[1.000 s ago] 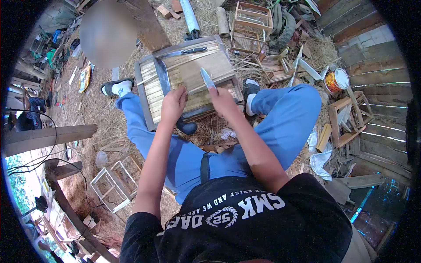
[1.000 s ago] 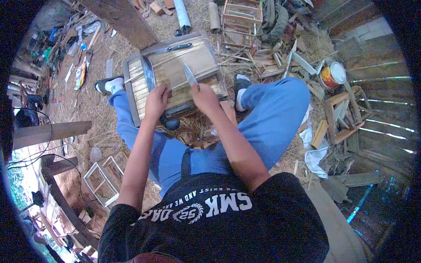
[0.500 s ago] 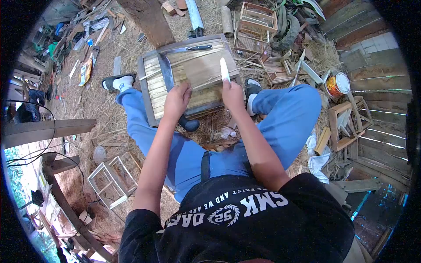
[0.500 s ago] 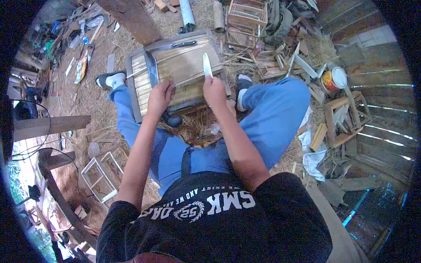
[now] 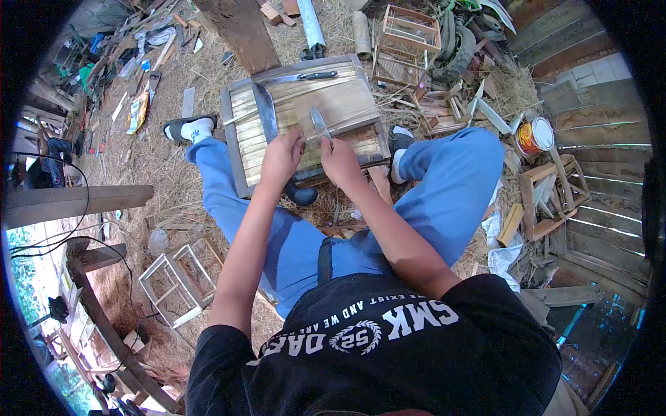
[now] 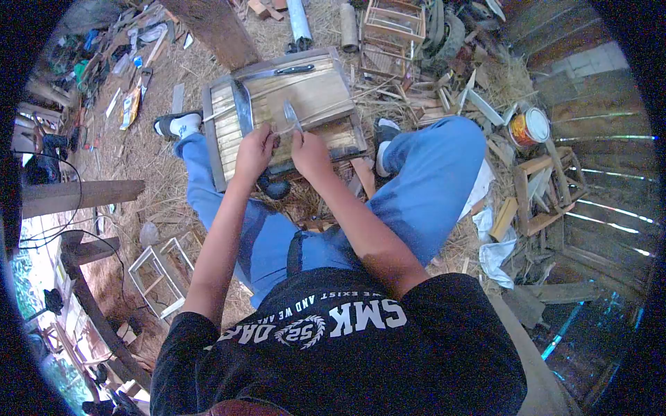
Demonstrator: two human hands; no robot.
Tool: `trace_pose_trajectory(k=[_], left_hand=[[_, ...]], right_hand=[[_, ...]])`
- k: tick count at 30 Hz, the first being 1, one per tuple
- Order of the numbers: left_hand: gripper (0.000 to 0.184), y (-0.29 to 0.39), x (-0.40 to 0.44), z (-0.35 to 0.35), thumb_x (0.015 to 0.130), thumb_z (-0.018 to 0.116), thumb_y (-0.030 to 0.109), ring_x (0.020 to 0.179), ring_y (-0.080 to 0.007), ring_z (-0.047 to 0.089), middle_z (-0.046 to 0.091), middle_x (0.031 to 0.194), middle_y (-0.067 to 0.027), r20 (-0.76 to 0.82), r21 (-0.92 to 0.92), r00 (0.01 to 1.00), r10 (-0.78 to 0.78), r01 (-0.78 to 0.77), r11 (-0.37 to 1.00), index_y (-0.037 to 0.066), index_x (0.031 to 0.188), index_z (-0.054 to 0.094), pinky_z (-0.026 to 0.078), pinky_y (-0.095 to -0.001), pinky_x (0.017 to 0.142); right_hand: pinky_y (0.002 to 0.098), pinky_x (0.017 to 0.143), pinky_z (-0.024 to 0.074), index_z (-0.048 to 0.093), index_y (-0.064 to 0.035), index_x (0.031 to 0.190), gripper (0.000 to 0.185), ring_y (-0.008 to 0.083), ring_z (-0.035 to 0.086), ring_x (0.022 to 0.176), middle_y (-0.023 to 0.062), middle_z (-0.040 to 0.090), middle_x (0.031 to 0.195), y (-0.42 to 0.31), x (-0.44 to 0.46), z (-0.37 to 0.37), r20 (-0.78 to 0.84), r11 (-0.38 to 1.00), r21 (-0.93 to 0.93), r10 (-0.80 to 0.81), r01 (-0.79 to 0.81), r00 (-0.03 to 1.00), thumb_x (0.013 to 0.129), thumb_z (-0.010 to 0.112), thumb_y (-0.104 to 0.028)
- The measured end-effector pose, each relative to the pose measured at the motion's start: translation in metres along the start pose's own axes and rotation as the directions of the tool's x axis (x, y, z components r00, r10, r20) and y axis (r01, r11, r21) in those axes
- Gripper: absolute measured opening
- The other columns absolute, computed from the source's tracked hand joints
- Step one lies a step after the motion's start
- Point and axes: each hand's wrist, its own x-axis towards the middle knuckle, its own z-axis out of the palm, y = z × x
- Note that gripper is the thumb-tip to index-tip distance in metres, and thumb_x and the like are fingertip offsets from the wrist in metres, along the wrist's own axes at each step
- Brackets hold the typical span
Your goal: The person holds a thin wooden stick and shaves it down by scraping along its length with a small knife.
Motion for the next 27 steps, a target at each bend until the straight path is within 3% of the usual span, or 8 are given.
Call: trace_pose_trajectory(k=[3, 5, 9, 15, 20, 24, 26, 27], left_hand=[[0.011, -0.006, 0.0, 0.003, 0.096, 0.062, 0.012, 0.075, -0.0454, 0.062, 0.063, 0.075, -0.0227, -0.001, -0.003, 1.0, -0.005, 0.005, 1.0, 0.002, 0.093, 0.058, 0.048, -0.0541, 0.067], [0.012, -0.012, 0.0, 0.007, 0.096, 0.062, 0.013, 0.074, -0.0454, 0.062, 0.063, 0.074, -0.0227, -0.005, -0.007, 1.0, -0.009, 0.009, 1.0, 0.002, 0.092, 0.058, 0.047, -0.0541, 0.066], [0.014, -0.007, 0.002, 0.003, 0.096, 0.062, 0.014, 0.074, -0.0457, 0.063, 0.063, 0.073, -0.0237, 0.042, -0.076, 0.996, -0.075, 0.078, 0.994, 0.002, 0.09, 0.058, 0.047, -0.0541, 0.065], [0.015, -0.011, 0.003, 0.007, 0.096, 0.061, 0.015, 0.074, -0.046, 0.062, 0.063, 0.074, -0.024, 0.024, -0.081, 0.998, -0.056, 0.057, 0.995, 0.002, 0.09, 0.058, 0.048, -0.0534, 0.065], [0.014, -0.005, 0.003, 0.0, 0.096, 0.062, 0.015, 0.073, -0.0461, 0.062, 0.063, 0.076, -0.0242, 0.022, -0.098, 0.999, -0.048, 0.05, 0.994, 0.003, 0.091, 0.058, 0.048, -0.0534, 0.066], [0.014, -0.005, 0.001, 0.004, 0.096, 0.063, 0.016, 0.075, -0.0455, 0.063, 0.063, 0.077, -0.0239, 0.031, -0.076, 0.996, -0.082, 0.084, 0.994, 0.003, 0.092, 0.059, 0.048, -0.0538, 0.066], [0.014, -0.007, 0.004, 0.005, 0.096, 0.063, 0.016, 0.075, -0.0453, 0.063, 0.064, 0.077, -0.0238, 0.032, -0.057, 0.997, -0.071, 0.073, 0.996, 0.003, 0.092, 0.059, 0.048, -0.0538, 0.067], [0.014, -0.007, 0.004, 0.004, 0.095, 0.064, 0.016, 0.076, -0.0454, 0.063, 0.064, 0.078, -0.0238, 0.043, -0.071, 0.995, -0.085, 0.088, 0.994, 0.003, 0.093, 0.06, 0.048, -0.0537, 0.067]], right_hand=[[0.0587, 0.082, 0.05, 0.069, 0.0062, 0.09, 0.05, 0.0509, 0.065, 0.088, 0.0315, 0.067, 0.089, 0.005, 0.004, -0.002, -0.037, 0.999, -0.035, -0.04, 0.038, 0.999, 0.104, 0.047, -0.037], [0.0573, 0.081, 0.0506, 0.069, 0.0051, 0.09, 0.052, 0.0504, 0.066, 0.087, 0.0304, 0.068, 0.088, 0.004, 0.01, -0.022, 0.097, 0.997, -0.077, 0.021, -0.014, 0.995, 0.104, 0.046, -0.039], [0.0543, 0.077, 0.0518, 0.07, 0.003, 0.091, 0.052, 0.0477, 0.068, 0.085, 0.0277, 0.069, 0.087, 0.039, 0.038, -0.06, -0.237, 0.995, -0.013, 0.094, -0.1, 0.967, 0.104, 0.045, -0.041], [0.0595, 0.086, 0.0493, 0.07, 0.0026, 0.097, 0.05, 0.0509, 0.065, 0.095, 0.0309, 0.069, 0.097, 0.024, 0.021, -0.014, 0.005, 0.989, -0.149, -0.015, 0.016, 1.0, 0.105, 0.044, -0.04], [0.0587, 0.086, 0.0501, 0.071, 0.0021, 0.092, 0.053, 0.0491, 0.066, 0.095, 0.0293, 0.069, 0.096, 0.028, 0.026, -0.015, 0.017, 0.995, -0.1, 0.012, -0.01, 1.0, 0.105, 0.043, -0.042], [0.055, 0.078, 0.0528, 0.07, 0.0024, 0.095, 0.052, 0.0481, 0.068, 0.088, 0.0271, 0.07, 0.089, 0.038, 0.037, -0.062, -0.185, 0.988, -0.108, 0.09, -0.111, 0.979, 0.105, 0.045, -0.042], [0.0555, 0.077, 0.0529, 0.07, 0.0024, 0.095, 0.051, 0.0486, 0.068, 0.086, 0.0274, 0.07, 0.088, 0.036, 0.033, -0.051, -0.165, 0.994, -0.05, 0.089, -0.098, 0.982, 0.105, 0.045, -0.04], [0.0542, 0.072, 0.0506, 0.069, 0.0032, 0.089, 0.052, 0.0475, 0.067, 0.08, 0.0277, 0.067, 0.079, 0.039, 0.026, -0.033, -0.128, 0.997, -0.068, -0.042, 0.033, 0.991, 0.105, 0.045, -0.041]])
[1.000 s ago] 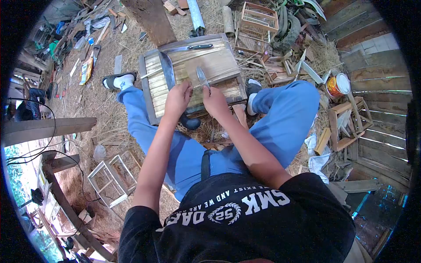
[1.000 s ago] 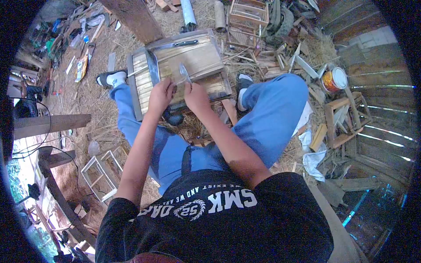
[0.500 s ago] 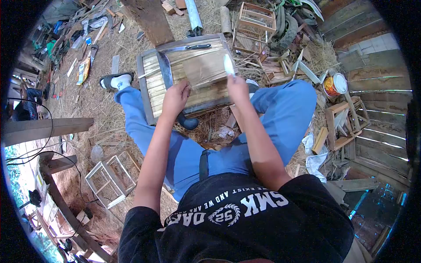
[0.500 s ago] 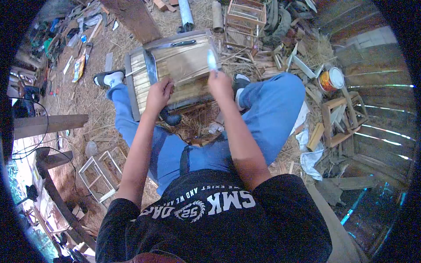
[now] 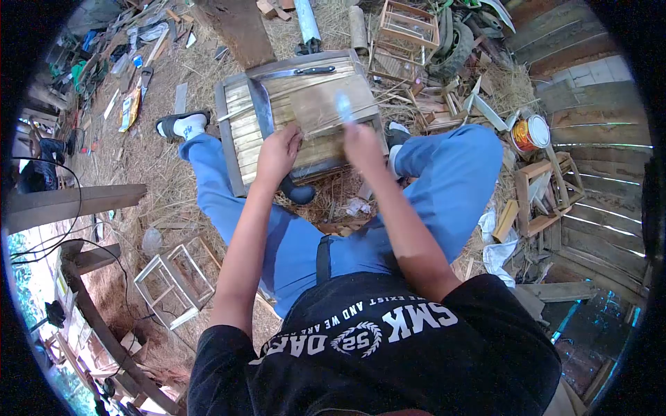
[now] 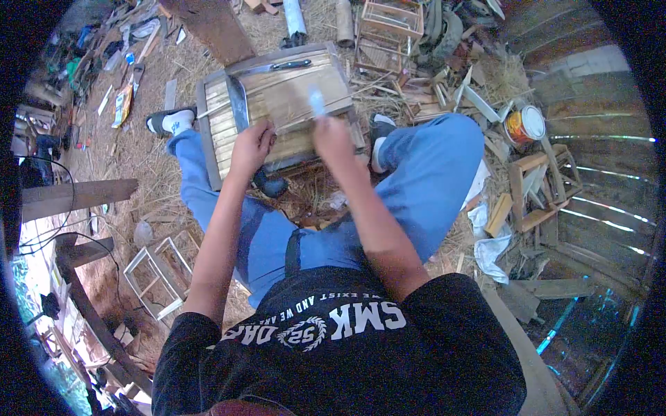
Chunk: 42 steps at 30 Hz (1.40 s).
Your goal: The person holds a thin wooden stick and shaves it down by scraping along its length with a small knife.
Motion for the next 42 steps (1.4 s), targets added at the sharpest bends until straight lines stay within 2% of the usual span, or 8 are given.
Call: trace_pose_trajectory(k=[6, 12, 22, 24, 28, 30, 36, 42], left_hand=[[0.013, 0.001, -0.001, -0.003, 0.095, 0.064, 0.016, 0.077, -0.0452, 0.064, 0.065, 0.079, -0.0233, -0.008, 0.002, 1.0, 0.011, -0.011, 1.0, 0.003, 0.094, 0.061, 0.049, -0.0535, 0.067], [0.013, 0.004, -0.004, -0.002, 0.096, 0.063, 0.016, 0.076, -0.0443, 0.064, 0.066, 0.078, -0.0221, 0.002, -0.01, 1.0, 0.017, -0.017, 1.0, 0.003, 0.094, 0.061, 0.049, -0.0524, 0.066], [0.012, 0.002, -0.002, -0.003, 0.096, 0.062, 0.015, 0.076, -0.0457, 0.064, 0.065, 0.077, -0.0233, -0.027, -0.014, 0.999, 0.048, -0.048, 0.999, 0.004, 0.095, 0.06, 0.048, -0.0537, 0.066], [0.012, 0.006, -0.002, -0.004, 0.096, 0.062, 0.016, 0.077, -0.0463, 0.063, 0.065, 0.078, -0.0238, -0.019, -0.026, 1.0, 0.015, -0.015, 1.0, 0.004, 0.095, 0.06, 0.048, -0.0544, 0.067], [0.014, 0.007, -0.003, -0.003, 0.096, 0.061, 0.018, 0.078, -0.0469, 0.063, 0.064, 0.079, -0.0245, -0.025, 0.031, 1.0, 0.005, -0.004, 1.0, 0.004, 0.096, 0.06, 0.048, -0.0556, 0.068], [0.014, 0.005, -0.001, -0.002, 0.096, 0.061, 0.018, 0.079, -0.0468, 0.063, 0.065, 0.08, -0.0247, -0.03, 0.061, 0.999, 0.022, -0.02, 0.998, 0.004, 0.096, 0.06, 0.048, -0.0555, 0.068], [0.013, 0.004, -0.002, -0.002, 0.094, 0.062, 0.016, 0.08, -0.0461, 0.063, 0.065, 0.081, -0.0242, -0.042, 0.037, 0.999, 0.022, -0.021, 0.999, 0.004, 0.095, 0.061, 0.048, -0.0546, 0.069], [0.009, 0.005, -0.004, -0.002, 0.093, 0.062, 0.013, 0.08, -0.0452, 0.063, 0.065, 0.081, -0.0223, -0.034, -0.002, 0.999, 0.04, -0.04, 0.999, 0.004, 0.094, 0.061, 0.048, -0.0537, 0.069]], right_hand=[[0.0549, 0.077, 0.0507, 0.069, 0.0023, 0.092, 0.05, 0.0497, 0.066, 0.088, 0.0293, 0.067, 0.086, -0.027, -0.015, 0.018, 0.118, 0.995, -0.096, -0.015, 0.026, 0.993, 0.105, 0.046, -0.04], [0.0533, 0.077, 0.0511, 0.068, 0.0038, 0.092, 0.052, 0.049, 0.066, 0.09, 0.0288, 0.068, 0.088, 0.007, 0.013, -0.032, -0.163, 0.987, -0.061, 0.138, -0.149, 0.977, 0.106, 0.045, -0.04], [0.0588, 0.08, 0.0504, 0.068, 0.0023, 0.092, 0.05, 0.0501, 0.065, 0.091, 0.0299, 0.068, 0.093, -0.013, -0.009, 0.012, 0.104, 0.995, -0.089, -0.034, 0.044, 0.994, 0.105, 0.045, -0.04], [0.0578, 0.079, 0.0511, 0.068, 0.0022, 0.092, 0.05, 0.0495, 0.066, 0.088, 0.0297, 0.069, 0.091, -0.001, 0.005, -0.014, -0.1, 0.997, -0.017, 0.069, -0.071, 0.993, 0.105, 0.045, -0.04], [0.0564, 0.078, 0.0518, 0.068, 0.0015, 0.093, 0.048, 0.0499, 0.066, 0.087, 0.0305, 0.068, 0.09, 0.002, 0.005, -0.021, -0.148, 0.988, -0.025, 0.145, -0.15, 0.978, 0.105, 0.045, -0.039], [0.0569, 0.081, 0.0516, 0.068, 0.0012, 0.095, 0.046, 0.0503, 0.065, 0.09, 0.0302, 0.068, 0.092, 0.0, -0.009, 0.009, -0.021, 0.999, -0.033, 0.006, -0.007, 1.0, 0.105, 0.045, -0.038], [0.0581, 0.083, 0.0509, 0.068, 0.0019, 0.093, 0.049, 0.0521, 0.064, 0.092, 0.0312, 0.067, 0.092, -0.022, -0.015, 0.008, 0.197, 0.998, -0.016, 0.058, -0.056, 0.979, 0.105, 0.044, -0.039], [0.0574, 0.076, 0.0512, 0.068, 0.0034, 0.089, 0.051, 0.0507, 0.066, 0.085, 0.0306, 0.068, 0.086, 0.022, 0.018, -0.019, -0.154, 0.994, -0.082, 0.059, -0.072, 0.986, 0.104, 0.046, -0.039]])
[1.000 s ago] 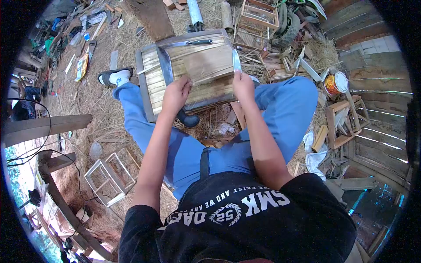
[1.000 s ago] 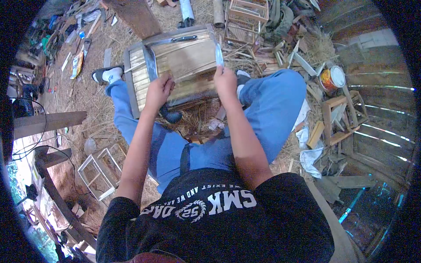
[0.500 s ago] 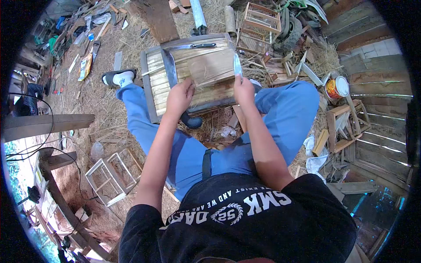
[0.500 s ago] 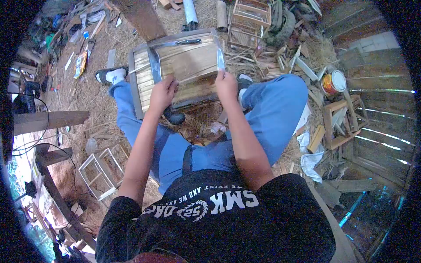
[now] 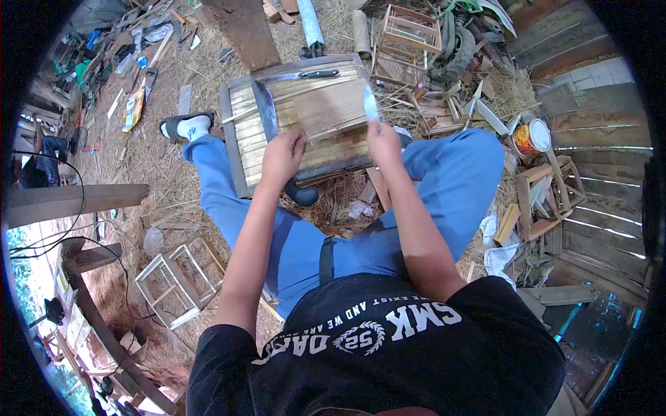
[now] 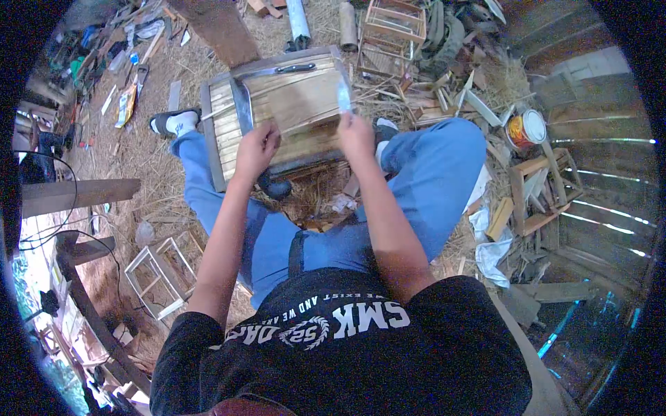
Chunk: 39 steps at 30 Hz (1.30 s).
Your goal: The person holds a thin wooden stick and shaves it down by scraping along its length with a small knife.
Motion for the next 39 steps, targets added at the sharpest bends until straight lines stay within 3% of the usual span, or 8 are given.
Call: trace_pose_trajectory(k=[8, 12, 14, 23, 26, 29, 38, 39], left_hand=[[0.01, -0.006, -0.001, 0.002, 0.094, 0.062, 0.013, 0.078, -0.0457, 0.062, 0.063, 0.078, -0.0224, -0.01, 0.03, 1.0, 0.021, -0.021, 0.999, 0.004, 0.094, 0.059, 0.047, -0.0536, 0.068], [0.01, -0.006, -0.001, 0.002, 0.095, 0.061, 0.013, 0.078, -0.0462, 0.061, 0.063, 0.078, -0.0227, 0.0, 0.047, 1.0, 0.014, -0.014, 0.999, 0.004, 0.094, 0.058, 0.047, -0.0542, 0.068], [0.01, -0.005, -0.001, 0.001, 0.095, 0.061, 0.014, 0.078, -0.0462, 0.061, 0.063, 0.078, -0.0227, -0.014, 0.074, 0.999, 0.03, -0.028, 0.997, 0.004, 0.094, 0.058, 0.047, -0.0543, 0.068], [0.013, -0.005, 0.0, 0.003, 0.097, 0.061, 0.018, 0.078, -0.0474, 0.063, 0.065, 0.079, -0.0249, 0.013, 0.052, 1.0, -0.002, 0.002, 0.999, 0.005, 0.096, 0.061, 0.048, -0.0566, 0.068], [0.016, -0.001, -0.001, 0.002, 0.098, 0.06, 0.02, 0.077, -0.0479, 0.063, 0.065, 0.079, -0.0255, -0.028, 0.102, 0.999, 0.028, -0.025, 0.994, 0.005, 0.096, 0.061, 0.048, -0.0572, 0.066], [0.016, -0.001, 0.0, 0.003, 0.098, 0.059, 0.021, 0.076, -0.0482, 0.063, 0.065, 0.078, -0.0256, -0.034, 0.104, 0.999, 0.03, -0.027, 0.994, 0.005, 0.096, 0.062, 0.047, -0.0575, 0.065], [0.016, 0.002, 0.002, -0.003, 0.098, 0.06, 0.021, 0.075, -0.0484, 0.062, 0.063, 0.076, -0.0254, -0.006, 0.107, 1.0, 0.018, -0.017, 0.994, 0.005, 0.096, 0.058, 0.046, -0.0576, 0.064], [0.016, 0.003, 0.003, -0.004, 0.098, 0.06, 0.021, 0.076, -0.0482, 0.062, 0.063, 0.076, -0.0253, 0.0, 0.111, 1.0, 0.011, -0.011, 0.994, 0.005, 0.096, 0.058, 0.046, -0.0575, 0.065]], right_hand=[[0.0567, 0.074, 0.0512, 0.067, 0.0042, 0.088, 0.051, 0.0516, 0.065, 0.083, 0.0308, 0.066, 0.082, -0.02, -0.024, 0.008, 0.0, 0.995, 0.097, -0.011, 0.011, 1.0, 0.104, 0.048, -0.04], [0.0529, 0.076, 0.0515, 0.068, 0.0028, 0.091, 0.055, 0.0466, 0.068, 0.084, 0.0276, 0.068, 0.082, -0.026, -0.039, 0.026, 0.173, 0.985, 0.129, 0.09, -0.113, 0.981, 0.105, 0.046, -0.045], [0.0536, 0.078, 0.0513, 0.068, 0.0023, 0.094, 0.053, 0.0477, 0.067, 0.088, 0.0282, 0.068, 0.085, -0.027, -0.042, 0.037, 0.1, 0.996, 0.081, 0.025, -0.033, 0.995, 0.105, 0.046, -0.044], [0.0575, 0.082, 0.0507, 0.07, 0.0042, 0.095, 0.054, 0.0524, 0.065, 0.091, 0.0324, 0.068, 0.093, -0.043, -0.044, 0.021, 0.316, 0.995, 0.014, -0.096, 0.096, 0.944, 0.104, 0.045, -0.044], [0.0568, 0.08, 0.0516, 0.07, 0.0043, 0.093, 0.056, 0.0515, 0.065, 0.089, 0.0316, 0.068, 0.09, -0.013, -0.009, 0.007, 0.149, 0.991, 0.132, -0.034, 0.014, 0.988, 0.104, 0.045, -0.044], [0.0569, 0.078, 0.0517, 0.07, 0.0041, 0.09, 0.057, 0.0514, 0.066, 0.086, 0.0316, 0.068, 0.087, -0.002, 0.011, -0.004, 0.07, 0.999, 0.006, 0.036, -0.037, 0.997, 0.104, 0.045, -0.045], [0.0552, 0.081, 0.0505, 0.07, 0.001, 0.093, 0.05, 0.0494, 0.065, 0.092, 0.0293, 0.068, 0.091, -0.052, -0.041, 0.016, 0.319, 0.998, 0.026, -0.069, 0.064, 0.945, 0.104, 0.047, -0.043], [0.0554, 0.077, 0.0514, 0.069, 0.003, 0.089, 0.051, 0.0495, 0.066, 0.086, 0.0296, 0.068, 0.086, -0.035, -0.031, 0.023, 0.166, 0.989, 0.117, -0.105, 0.086, 0.98, 0.103, 0.049, -0.042]])
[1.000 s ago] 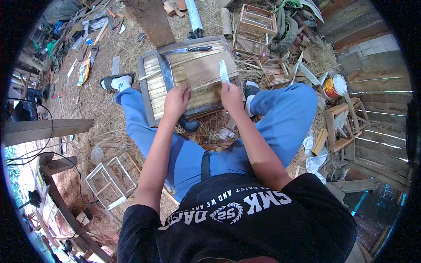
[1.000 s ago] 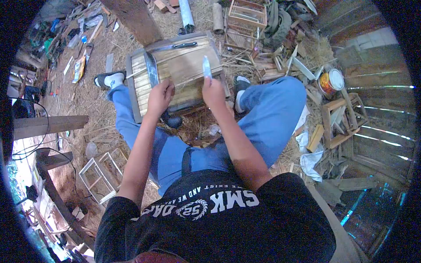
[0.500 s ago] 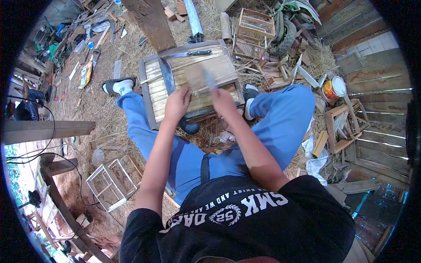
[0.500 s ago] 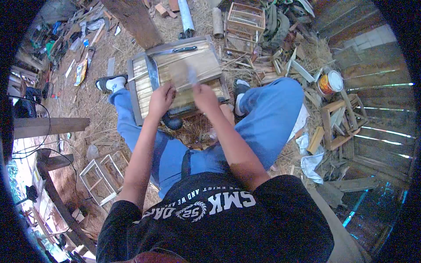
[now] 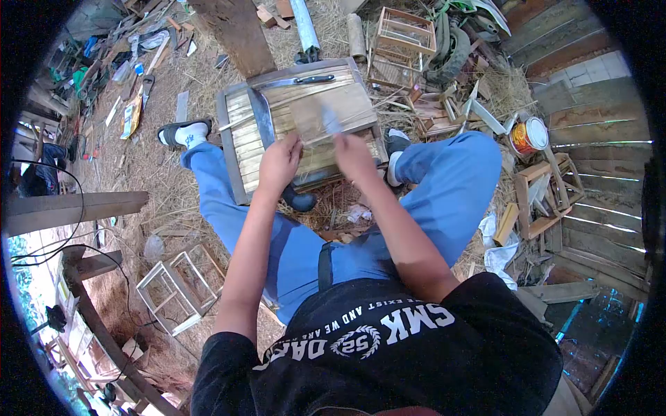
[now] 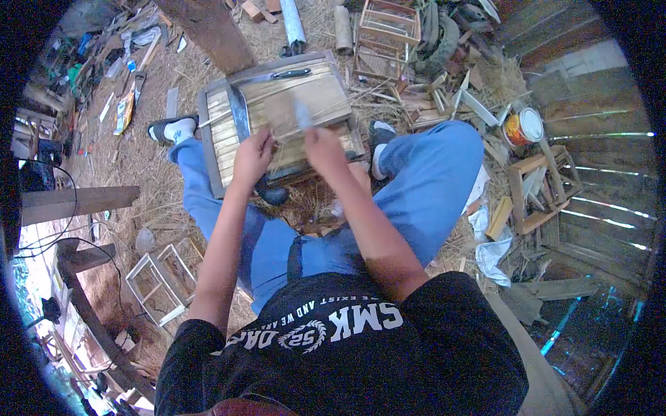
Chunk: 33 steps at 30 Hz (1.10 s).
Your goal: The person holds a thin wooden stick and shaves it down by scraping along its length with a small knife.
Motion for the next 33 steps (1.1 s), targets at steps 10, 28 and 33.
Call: trace_pose_trajectory(k=[10, 28, 33], left_hand=[[0.015, -0.008, -0.002, 0.01, 0.098, 0.059, 0.021, 0.076, -0.0479, 0.062, 0.063, 0.076, -0.0244, -0.041, -0.01, 0.999, 0.032, -0.033, 0.999, 0.006, 0.096, 0.059, 0.046, -0.0571, 0.065], [0.015, -0.001, -0.001, 0.005, 0.097, 0.057, 0.02, 0.076, -0.0479, 0.063, 0.064, 0.076, -0.0243, -0.01, 0.05, 1.0, 0.005, -0.004, 0.999, 0.006, 0.095, 0.057, 0.046, -0.0592, 0.065], [0.013, -0.001, -0.003, 0.006, 0.098, 0.057, 0.02, 0.075, -0.0469, 0.063, 0.065, 0.076, -0.0235, 0.006, 0.085, 1.0, 0.005, -0.005, 0.996, 0.007, 0.098, 0.058, 0.047, -0.0588, 0.064]], right_hand=[[0.0576, 0.079, 0.0505, 0.067, 0.0022, 0.09, 0.048, 0.0512, 0.065, 0.087, 0.0294, 0.068, 0.086, -0.007, -0.006, -0.003, 0.029, 0.994, -0.068, 0.085, -0.082, 0.996, 0.105, 0.046, -0.038], [0.057, 0.079, 0.0515, 0.07, 0.0016, 0.093, 0.05, 0.0492, 0.066, 0.089, 0.0293, 0.068, 0.092, -0.014, -0.016, 0.016, 0.094, 0.995, -0.098, 0.02, -0.01, 0.995, 0.104, 0.048, -0.042], [0.0554, 0.08, 0.0522, 0.07, 0.0027, 0.093, 0.051, 0.0487, 0.067, 0.09, 0.0305, 0.069, 0.093, 0.019, 0.022, -0.024, -0.046, 0.992, -0.086, 0.094, -0.098, 0.995, 0.103, 0.048, -0.042]])
